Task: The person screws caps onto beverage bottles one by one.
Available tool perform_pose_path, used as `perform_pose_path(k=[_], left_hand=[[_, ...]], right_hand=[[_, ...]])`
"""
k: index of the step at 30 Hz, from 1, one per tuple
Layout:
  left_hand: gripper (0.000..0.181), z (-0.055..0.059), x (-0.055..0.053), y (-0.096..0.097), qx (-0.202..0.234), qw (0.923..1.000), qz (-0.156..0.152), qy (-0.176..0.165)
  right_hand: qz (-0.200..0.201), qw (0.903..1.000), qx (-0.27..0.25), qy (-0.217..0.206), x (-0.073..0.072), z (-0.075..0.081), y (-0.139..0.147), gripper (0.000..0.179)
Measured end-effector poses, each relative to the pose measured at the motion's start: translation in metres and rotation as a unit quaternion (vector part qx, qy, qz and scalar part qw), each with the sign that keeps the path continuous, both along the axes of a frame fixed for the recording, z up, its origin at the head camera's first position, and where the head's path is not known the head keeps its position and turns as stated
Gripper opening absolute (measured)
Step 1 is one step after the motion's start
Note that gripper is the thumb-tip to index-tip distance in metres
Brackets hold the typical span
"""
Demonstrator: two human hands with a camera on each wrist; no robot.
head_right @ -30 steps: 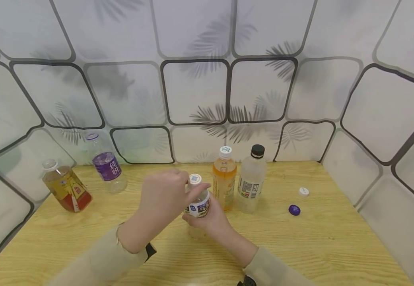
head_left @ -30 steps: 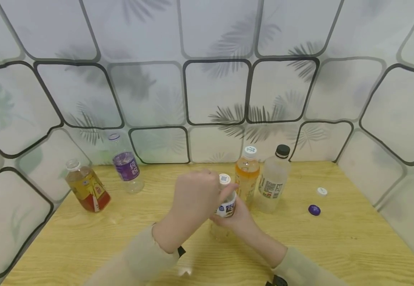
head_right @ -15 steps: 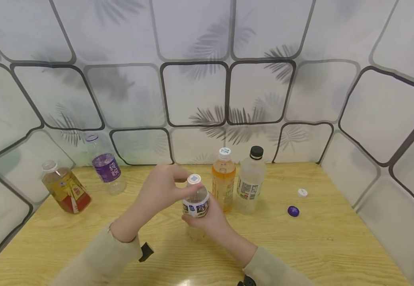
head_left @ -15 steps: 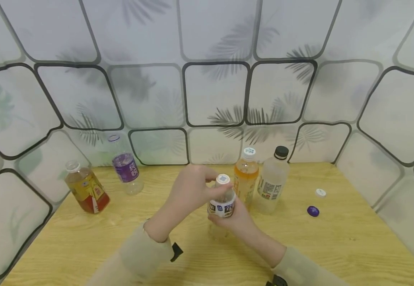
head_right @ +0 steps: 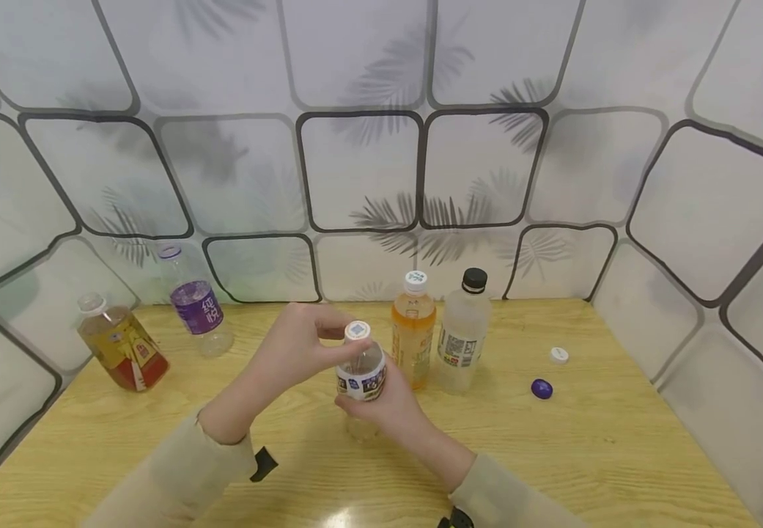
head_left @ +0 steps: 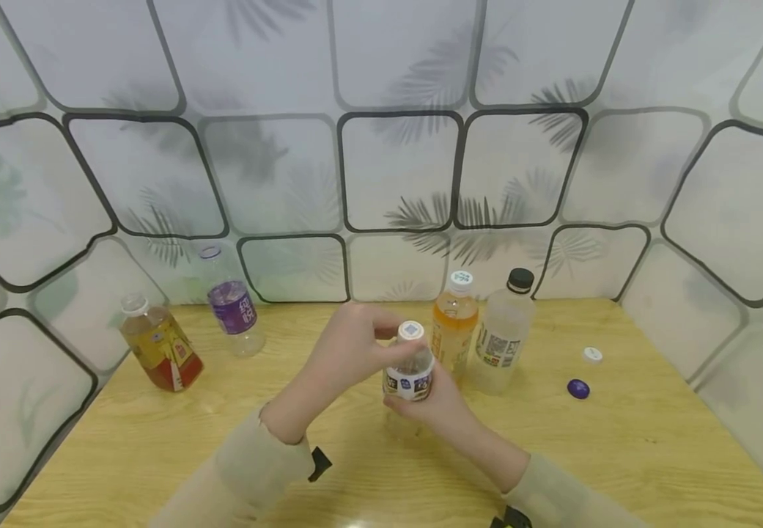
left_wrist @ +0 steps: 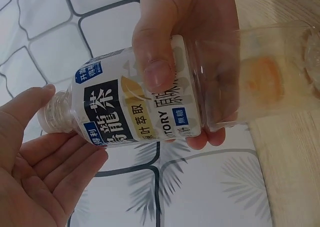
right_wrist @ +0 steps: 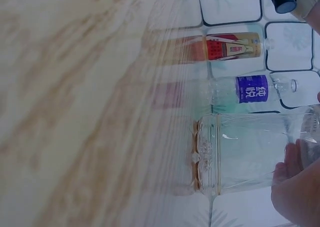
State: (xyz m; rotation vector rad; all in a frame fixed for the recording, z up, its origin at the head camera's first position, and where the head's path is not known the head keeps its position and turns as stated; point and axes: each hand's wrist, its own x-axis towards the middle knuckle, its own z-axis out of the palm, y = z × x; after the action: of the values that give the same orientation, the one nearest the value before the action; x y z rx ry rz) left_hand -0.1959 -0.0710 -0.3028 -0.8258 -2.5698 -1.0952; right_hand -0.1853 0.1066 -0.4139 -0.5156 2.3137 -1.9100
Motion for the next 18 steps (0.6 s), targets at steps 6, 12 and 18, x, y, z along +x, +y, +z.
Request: perform_pose_path(k=[6,12,18], left_hand=[[0.016,-0.003,0.003,0.0,0.004,0.9998,0.005,-0.018],[0.022,-0.006,0.008,-0.001,-0.012,0.9993,-0.008,-0.033],[0.035,-0.013,0.011,-0.003,-0.035,0.9974,-0.014,-0.061]], right_hand=[[-0.001,0.9999,0.011,0.012,0.0,-0.002,0.001,0.067],[-0.001,0.9998,0.011,0.017,0.0,-0.002,-0.001,0.066],[0.005,1.0,0.0,0.009,-0.001,-0.004,0.001,0.07]])
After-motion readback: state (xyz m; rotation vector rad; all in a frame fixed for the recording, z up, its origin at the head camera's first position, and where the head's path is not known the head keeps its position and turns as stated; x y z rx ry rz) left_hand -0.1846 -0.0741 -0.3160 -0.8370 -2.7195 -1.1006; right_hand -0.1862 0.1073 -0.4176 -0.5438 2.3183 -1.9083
